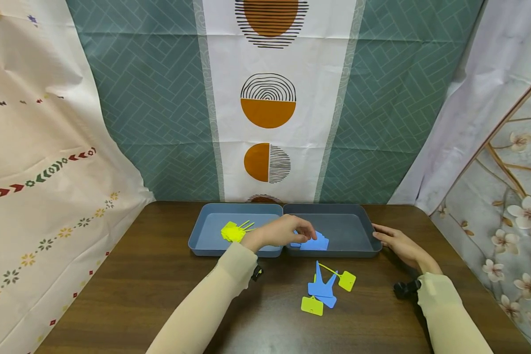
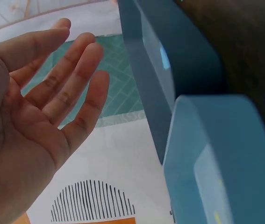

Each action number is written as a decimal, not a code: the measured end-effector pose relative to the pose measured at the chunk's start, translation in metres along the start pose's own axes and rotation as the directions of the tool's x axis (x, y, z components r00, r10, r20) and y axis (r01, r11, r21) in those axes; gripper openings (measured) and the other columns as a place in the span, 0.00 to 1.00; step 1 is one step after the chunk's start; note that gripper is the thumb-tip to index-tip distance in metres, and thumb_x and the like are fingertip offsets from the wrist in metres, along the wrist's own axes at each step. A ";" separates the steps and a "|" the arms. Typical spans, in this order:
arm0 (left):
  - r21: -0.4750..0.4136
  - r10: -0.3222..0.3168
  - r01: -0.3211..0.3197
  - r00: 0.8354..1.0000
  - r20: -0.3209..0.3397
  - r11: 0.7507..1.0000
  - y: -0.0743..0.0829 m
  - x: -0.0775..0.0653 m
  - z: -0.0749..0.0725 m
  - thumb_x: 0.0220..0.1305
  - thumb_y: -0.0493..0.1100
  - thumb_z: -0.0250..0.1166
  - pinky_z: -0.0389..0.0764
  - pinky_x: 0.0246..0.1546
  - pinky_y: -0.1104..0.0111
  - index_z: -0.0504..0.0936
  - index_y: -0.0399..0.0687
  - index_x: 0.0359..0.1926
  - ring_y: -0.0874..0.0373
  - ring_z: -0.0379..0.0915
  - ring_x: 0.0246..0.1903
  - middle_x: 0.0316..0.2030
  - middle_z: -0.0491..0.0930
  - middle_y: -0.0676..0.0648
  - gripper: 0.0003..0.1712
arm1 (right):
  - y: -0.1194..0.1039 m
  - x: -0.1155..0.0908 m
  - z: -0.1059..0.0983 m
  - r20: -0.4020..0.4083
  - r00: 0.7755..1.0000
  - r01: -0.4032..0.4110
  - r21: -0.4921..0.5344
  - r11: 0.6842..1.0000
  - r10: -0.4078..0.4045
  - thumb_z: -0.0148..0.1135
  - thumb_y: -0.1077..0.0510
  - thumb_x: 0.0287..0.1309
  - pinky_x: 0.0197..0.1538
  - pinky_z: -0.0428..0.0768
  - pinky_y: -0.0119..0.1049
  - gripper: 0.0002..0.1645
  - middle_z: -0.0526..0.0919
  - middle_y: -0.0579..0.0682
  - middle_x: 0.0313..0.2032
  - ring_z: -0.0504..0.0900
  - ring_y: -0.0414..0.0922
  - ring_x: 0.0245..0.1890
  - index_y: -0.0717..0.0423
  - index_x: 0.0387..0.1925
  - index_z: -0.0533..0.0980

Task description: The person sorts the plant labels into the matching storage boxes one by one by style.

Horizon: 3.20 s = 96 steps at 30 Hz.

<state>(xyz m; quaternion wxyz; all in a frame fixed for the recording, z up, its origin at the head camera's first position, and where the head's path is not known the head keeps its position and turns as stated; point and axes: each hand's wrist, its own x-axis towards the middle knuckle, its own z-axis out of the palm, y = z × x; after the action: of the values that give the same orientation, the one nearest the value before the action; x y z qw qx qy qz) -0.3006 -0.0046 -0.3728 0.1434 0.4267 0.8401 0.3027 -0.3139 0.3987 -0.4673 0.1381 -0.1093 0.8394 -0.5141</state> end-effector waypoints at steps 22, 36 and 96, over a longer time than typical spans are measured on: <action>-0.046 0.129 -0.128 0.992 0.008 0.991 0.012 -0.028 0.047 0.75 0.34 0.63 0.79 0.45 0.78 0.85 0.41 0.54 0.68 0.77 0.41 0.48 0.86 0.46 0.12 | 0.001 -0.002 0.002 -0.004 1.000 -0.022 -0.001 1.000 0.022 0.50 0.45 0.81 0.75 0.52 0.66 0.45 0.45 0.73 0.79 0.50 0.70 0.77 0.67 0.81 0.46; 0.027 0.150 -0.153 0.985 0.088 0.988 0.010 -0.018 0.070 0.75 0.34 0.62 0.77 0.45 0.81 0.86 0.47 0.54 0.73 0.76 0.42 0.50 0.85 0.54 0.12 | -0.005 -0.001 0.000 0.000 1.000 -0.025 0.009 1.000 0.025 0.50 0.46 0.81 0.74 0.51 0.70 0.45 0.44 0.74 0.78 0.51 0.73 0.76 0.66 0.81 0.45; 0.130 0.070 -0.069 0.998 0.001 0.989 0.019 -0.019 0.078 0.65 0.45 0.76 0.75 0.51 0.78 0.85 0.58 0.55 0.62 0.77 0.48 0.52 0.77 0.57 0.18 | 0.002 -0.002 -0.001 0.000 1.000 -0.015 -0.036 0.999 0.015 0.48 0.43 0.81 0.74 0.59 0.60 0.45 0.45 0.72 0.79 0.51 0.69 0.78 0.65 0.82 0.46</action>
<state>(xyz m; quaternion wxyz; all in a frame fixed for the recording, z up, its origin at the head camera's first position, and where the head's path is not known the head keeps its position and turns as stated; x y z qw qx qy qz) -0.2381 0.0188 -0.4215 0.1030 0.4636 0.8429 0.2529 -0.3126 0.4010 -0.4687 0.1399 -0.1057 0.8494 -0.4978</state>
